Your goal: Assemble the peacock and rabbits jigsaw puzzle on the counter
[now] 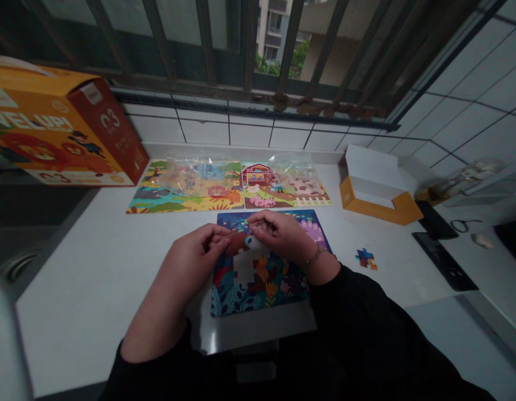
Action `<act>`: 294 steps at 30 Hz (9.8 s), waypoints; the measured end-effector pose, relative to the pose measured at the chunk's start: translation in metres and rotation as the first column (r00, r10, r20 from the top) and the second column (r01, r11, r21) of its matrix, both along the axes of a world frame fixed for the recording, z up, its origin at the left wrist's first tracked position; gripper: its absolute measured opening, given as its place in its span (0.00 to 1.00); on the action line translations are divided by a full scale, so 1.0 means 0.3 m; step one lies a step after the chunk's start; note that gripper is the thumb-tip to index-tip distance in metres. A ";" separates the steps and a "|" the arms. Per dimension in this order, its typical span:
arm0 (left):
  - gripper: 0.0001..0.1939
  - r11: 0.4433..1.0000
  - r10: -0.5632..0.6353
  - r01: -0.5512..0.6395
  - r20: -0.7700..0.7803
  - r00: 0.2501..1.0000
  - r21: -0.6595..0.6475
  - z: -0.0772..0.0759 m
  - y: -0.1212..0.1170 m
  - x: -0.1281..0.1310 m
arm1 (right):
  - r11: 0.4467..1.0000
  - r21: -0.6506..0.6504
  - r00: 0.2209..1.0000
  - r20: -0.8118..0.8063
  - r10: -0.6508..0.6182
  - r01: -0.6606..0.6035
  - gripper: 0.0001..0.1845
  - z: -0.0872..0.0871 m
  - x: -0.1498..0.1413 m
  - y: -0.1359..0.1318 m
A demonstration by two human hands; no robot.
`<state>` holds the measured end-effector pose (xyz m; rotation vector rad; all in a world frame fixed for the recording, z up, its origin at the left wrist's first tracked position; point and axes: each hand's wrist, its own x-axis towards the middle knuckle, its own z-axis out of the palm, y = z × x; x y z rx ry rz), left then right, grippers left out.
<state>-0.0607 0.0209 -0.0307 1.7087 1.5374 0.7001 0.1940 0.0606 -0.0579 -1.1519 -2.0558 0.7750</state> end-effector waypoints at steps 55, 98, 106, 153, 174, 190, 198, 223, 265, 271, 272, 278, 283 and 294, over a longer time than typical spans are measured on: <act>0.21 0.996 -0.073 0.074 0.025 0.997 -0.052 -0.007 -0.001 0.010 | 0.824 -0.520 0.913 -0.407 -0.006 -0.226 0.24 -0.035 0.001 -0.001; 0.12 0.958 -0.278 0.283 -0.328 0.903 -0.032 -0.035 0.019 0.019 | 0.838 -0.383 0.919 -0.094 0.383 -0.388 0.15 -0.019 -0.002 -0.033; 0.09 0.961 -0.272 0.276 -0.332 0.903 -0.037 -0.037 0.014 0.018 | 0.878 -0.329 0.920 0.060 0.388 -0.349 0.11 -0.025 -0.012 -0.034; 0.11 0.968 -0.247 0.248 -0.368 0.896 -0.047 -0.054 0.032 0.015 | 0.972 -0.010 0.879 0.430 -0.209 0.236 0.22 0.083 0.447 -0.364; 0.08 0.973 -0.230 0.215 -0.401 0.887 -0.082 -0.053 0.024 0.019 | 0.940 0.062 0.919 0.242 0.310 -0.334 0.11 -0.039 -0.018 -0.046; 0.05 0.971 -0.239 0.227 -0.398 0.886 -0.076 -0.048 0.027 0.022 | 0.971 0.016 0.952 0.203 0.230 -0.238 0.32 -0.042 0.003 -0.037; 0.06 0.976 -0.218 0.209 -0.393 0.893 -0.067 -0.041 0.023 0.027 | 0.983 -0.034 0.977 0.115 0.182 -0.179 0.09 -0.013 0.001 -0.042; 0.13 0.975 -0.221 0.218 -0.394 0.892 -0.052 -0.063 0.027 0.017 | 0.995 -0.102 0.991 0.135 -0.011 0.025 0.07 -0.057 -0.073 -0.047; 0.03 0.967 -0.250 0.247 -0.446 0.860 -0.066 -0.030 0.039 0.059 | 0.767 -0.124 0.658 0.610 -0.441 0.629 0.22 0.005 0.794 -0.374; 0.04 0.963 -0.264 0.257 -0.441 0.858 -0.077 -0.044 0.040 0.053 | 0.761 -0.177 0.702 0.556 -0.445 0.624 0.12 0.000 0.798 -0.375; 0.05 0.963 -0.266 0.256 -0.443 0.856 -0.083 -0.045 0.041 0.054 | 0.756 -0.163 0.690 0.561 -0.457 0.634 0.12 -0.001 0.797 -0.380; 0.06 0.965 -0.258 0.245 -0.466 0.846 -0.091 -0.037 0.043 0.062 | 0.674 -0.139 0.619 0.559 -0.551 0.726 0.29 0.008 0.787 -0.390; 0.07 0.966 -0.255 0.249 -0.436 0.863 -0.072 -0.055 0.049 0.049 | 0.714 -0.259 0.734 0.454 -0.505 0.651 0.22 0.013 0.803 -0.393; 0.08 0.962 -0.269 0.264 -0.441 0.856 -0.076 -0.071 0.060 0.037 | 0.623 -0.642 0.810 -0.004 -0.587 0.448 0.37 0.030 0.697 -0.371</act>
